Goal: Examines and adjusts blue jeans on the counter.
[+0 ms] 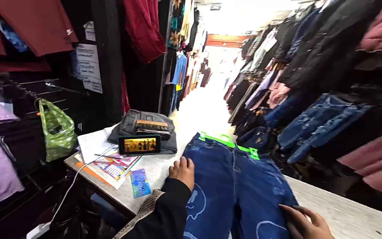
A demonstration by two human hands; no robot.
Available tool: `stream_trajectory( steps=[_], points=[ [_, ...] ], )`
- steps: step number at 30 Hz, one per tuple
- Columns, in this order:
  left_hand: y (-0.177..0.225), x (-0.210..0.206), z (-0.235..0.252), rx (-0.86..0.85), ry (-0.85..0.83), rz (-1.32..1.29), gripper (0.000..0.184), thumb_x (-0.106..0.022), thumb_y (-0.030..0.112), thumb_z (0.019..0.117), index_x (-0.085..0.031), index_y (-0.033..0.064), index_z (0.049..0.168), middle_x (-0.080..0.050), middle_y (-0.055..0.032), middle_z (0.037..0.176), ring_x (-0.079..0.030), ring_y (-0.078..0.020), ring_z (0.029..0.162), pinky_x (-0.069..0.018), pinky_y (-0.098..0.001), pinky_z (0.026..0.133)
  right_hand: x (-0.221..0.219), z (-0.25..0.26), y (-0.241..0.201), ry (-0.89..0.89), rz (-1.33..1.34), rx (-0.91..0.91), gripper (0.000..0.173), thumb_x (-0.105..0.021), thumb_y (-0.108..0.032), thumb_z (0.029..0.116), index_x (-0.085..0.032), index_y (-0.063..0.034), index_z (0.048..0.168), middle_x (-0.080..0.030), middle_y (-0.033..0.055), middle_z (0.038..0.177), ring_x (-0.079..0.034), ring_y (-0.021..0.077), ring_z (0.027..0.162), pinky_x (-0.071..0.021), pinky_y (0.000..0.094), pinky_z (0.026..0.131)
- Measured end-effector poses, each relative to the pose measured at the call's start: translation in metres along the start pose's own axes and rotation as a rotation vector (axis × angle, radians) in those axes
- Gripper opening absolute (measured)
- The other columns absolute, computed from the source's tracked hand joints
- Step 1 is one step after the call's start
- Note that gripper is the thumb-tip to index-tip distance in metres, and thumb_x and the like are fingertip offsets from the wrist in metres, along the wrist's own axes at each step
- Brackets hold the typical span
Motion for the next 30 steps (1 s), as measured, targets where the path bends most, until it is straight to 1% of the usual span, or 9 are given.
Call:
stream_trajectory(
  steps=[2,5,8,10,14,18,23,27,30],
  points=[
    [0.016,-0.001,0.001,-0.096,0.038,0.07,0.051,-0.055,0.01,0.0963,-0.053,0.0171,0.147,-0.039,-0.0047,0.163,-0.047,-0.0339,0.141,-0.0445,-0.0611,0.104,-0.003,0.001,-0.008,-0.026,-0.177,0.014,0.033,-0.06,0.005,0.0873,-0.077,-0.0065,0.113,-0.053,0.0321,0.142,-0.048,0.0569,0.13,-0.0343,0.072,0.107],
    [0.043,-0.015,0.017,-0.201,-0.117,-0.065,0.049,-0.058,0.021,0.0998,-0.052,0.0141,0.148,-0.036,-0.0072,0.165,-0.024,-0.0384,0.154,-0.0206,-0.0739,0.117,-0.024,0.03,-0.022,-0.217,-0.307,0.104,0.046,-0.066,-0.004,0.0879,-0.07,-0.0141,0.132,-0.047,0.0206,0.154,-0.034,0.0535,0.145,-0.0216,0.0832,0.106],
    [0.084,-0.023,0.041,-0.23,-0.142,-0.159,0.066,-0.058,0.055,0.0974,-0.052,0.0135,0.148,-0.039,-0.0074,0.163,-0.03,-0.0325,0.153,-0.0178,-0.072,0.119,-0.088,0.074,-0.034,-0.437,-0.2,0.278,0.055,-0.055,-0.048,0.0989,-0.056,-0.0225,0.147,-0.038,0.0158,0.162,-0.032,0.0458,0.149,-0.0301,0.078,0.107],
    [0.102,-0.051,0.051,-0.23,-0.073,-0.193,0.067,-0.054,0.061,0.0973,-0.05,0.0189,0.15,-0.038,0.0006,0.164,-0.028,-0.026,0.154,-0.0155,-0.0718,0.12,-0.133,0.098,-0.065,-0.452,0.006,0.32,0.062,-0.042,-0.062,0.1003,-0.053,-0.0247,0.149,-0.038,0.0124,0.162,-0.032,0.0383,0.15,-0.0304,0.0655,0.117],
    [0.102,-0.065,0.035,-0.225,-0.071,-0.196,0.066,-0.065,0.046,0.0901,-0.055,0.0127,0.146,-0.048,0.0005,0.157,-0.03,-0.02,0.153,-0.0071,-0.0601,0.126,-0.218,0.088,-0.086,-0.459,0.155,0.198,0.06,-0.025,-0.061,0.1048,-0.056,-0.0315,0.147,-0.046,-0.0014,0.159,-0.036,0.0254,0.15,-0.0252,0.0657,0.117],
    [0.104,-0.061,0.031,-0.232,-0.182,-0.22,0.064,-0.066,0.044,0.0896,-0.056,0.0128,0.144,-0.049,0.0011,0.156,-0.03,-0.0184,0.153,-0.0062,-0.0585,0.127,-0.212,0.082,-0.081,-0.461,0.204,0.207,0.056,-0.026,-0.055,0.1058,-0.06,-0.0296,0.143,-0.052,-0.0036,0.154,-0.04,0.0215,0.148,-0.0254,0.0639,0.118],
    [0.105,-0.057,0.031,-0.221,-0.256,-0.277,0.06,-0.065,0.04,0.0917,-0.057,0.0076,0.142,-0.051,-0.0042,0.154,-0.035,-0.0202,0.151,-0.0127,-0.0487,0.128,-0.207,0.084,-0.082,-0.443,0.248,0.209,0.055,-0.024,-0.049,0.1074,-0.062,-0.0273,0.141,-0.055,-0.0044,0.15,-0.042,0.0189,0.146,-0.0265,0.061,0.118],
    [0.108,-0.068,0.041,-0.197,-0.254,-0.334,0.044,-0.068,0.026,0.0897,-0.066,0.0051,0.128,-0.061,-0.0092,0.138,-0.053,-0.0267,0.133,-0.0465,-0.0444,0.111,-0.201,0.085,-0.075,-0.43,0.333,0.151,0.057,-0.018,-0.043,0.109,-0.063,-0.0267,0.138,-0.061,-0.0082,0.143,-0.049,0.0116,0.14,-0.0298,0.0528,0.12],
    [0.11,-0.076,0.053,-0.24,-0.134,-0.347,0.034,-0.064,0.016,0.0919,-0.068,0.0062,0.124,-0.064,-0.009,0.13,-0.058,-0.0257,0.124,-0.0512,-0.0424,0.104,-0.194,0.087,-0.075,-0.384,0.35,0.116,0.056,-0.018,-0.037,0.1101,-0.062,-0.0185,0.139,-0.066,0.0002,0.137,-0.056,0.0167,0.133,-0.0359,0.0487,0.118]
  ],
)
Point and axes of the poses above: each hand's wrist, its own z-axis towards the middle knuckle, its own x-axis out of the back of the hand, y = z × x, the point moved 10 cm from there along z, towards the middle knuckle
